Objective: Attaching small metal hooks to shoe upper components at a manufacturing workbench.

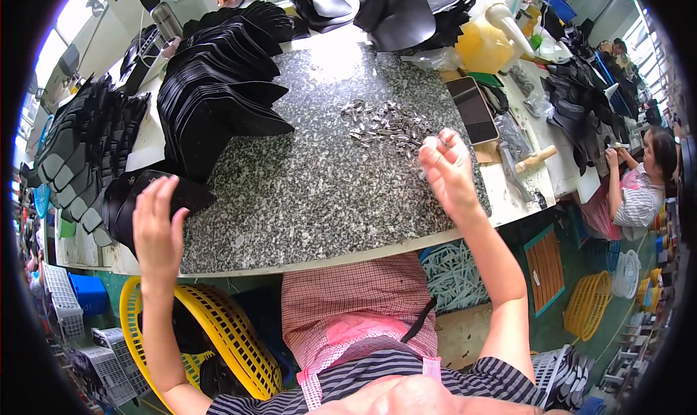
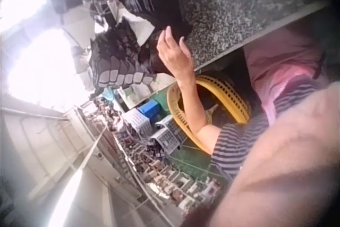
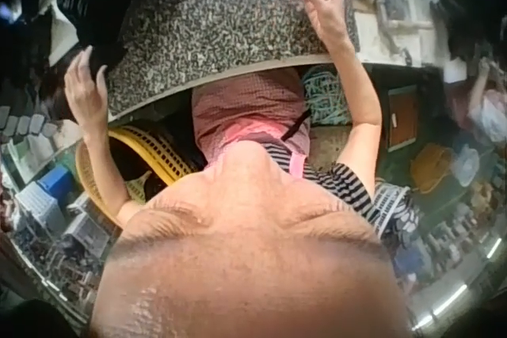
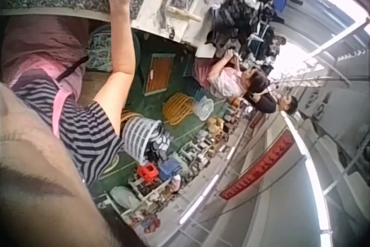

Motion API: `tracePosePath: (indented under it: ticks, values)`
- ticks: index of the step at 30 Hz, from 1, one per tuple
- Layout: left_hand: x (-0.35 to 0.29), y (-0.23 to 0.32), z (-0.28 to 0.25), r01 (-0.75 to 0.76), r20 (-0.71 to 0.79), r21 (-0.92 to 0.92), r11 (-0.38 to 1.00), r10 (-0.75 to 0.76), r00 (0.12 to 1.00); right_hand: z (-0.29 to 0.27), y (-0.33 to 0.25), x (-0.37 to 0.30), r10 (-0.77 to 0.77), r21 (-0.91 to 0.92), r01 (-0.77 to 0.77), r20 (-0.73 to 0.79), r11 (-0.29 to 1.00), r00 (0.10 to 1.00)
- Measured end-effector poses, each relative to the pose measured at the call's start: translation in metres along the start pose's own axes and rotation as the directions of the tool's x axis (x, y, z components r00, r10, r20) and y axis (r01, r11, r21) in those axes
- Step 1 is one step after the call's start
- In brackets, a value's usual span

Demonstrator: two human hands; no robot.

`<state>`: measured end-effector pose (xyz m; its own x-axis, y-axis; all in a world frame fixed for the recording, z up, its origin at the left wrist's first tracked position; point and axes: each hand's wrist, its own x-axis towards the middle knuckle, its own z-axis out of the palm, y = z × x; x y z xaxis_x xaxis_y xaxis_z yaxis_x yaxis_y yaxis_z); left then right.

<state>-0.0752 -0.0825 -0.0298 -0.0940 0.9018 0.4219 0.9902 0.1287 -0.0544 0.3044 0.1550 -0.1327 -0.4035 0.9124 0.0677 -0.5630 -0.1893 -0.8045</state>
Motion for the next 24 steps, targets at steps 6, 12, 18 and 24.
tracePosePath:
  ticks: [6,12,18,24]
  values:
    - [-0.024,0.016,0.042,0.05,0.109,0.025,0.998,-0.053,0.993,-0.05,-0.022,0.045,-0.261,-0.917,0.243,0.162,0.317,0.952]
    - [-0.032,0.019,0.051,0.228,0.034,-0.032,0.973,-0.227,0.973,-0.029,-0.022,0.065,-0.212,-0.94,0.217,0.164,0.262,0.963]
    - [-0.001,0.103,0.054,0.076,-0.072,-0.474,0.877,-0.124,0.99,-0.045,-0.028,0.057,-0.189,-0.957,0.287,0.276,0.034,0.942]
    - [0.026,0.179,0.061,0.008,-0.04,-0.852,0.523,-0.08,0.996,0.005,-0.035,0.009,0.001,-0.789,0.04,0.051,0.613,0.999]
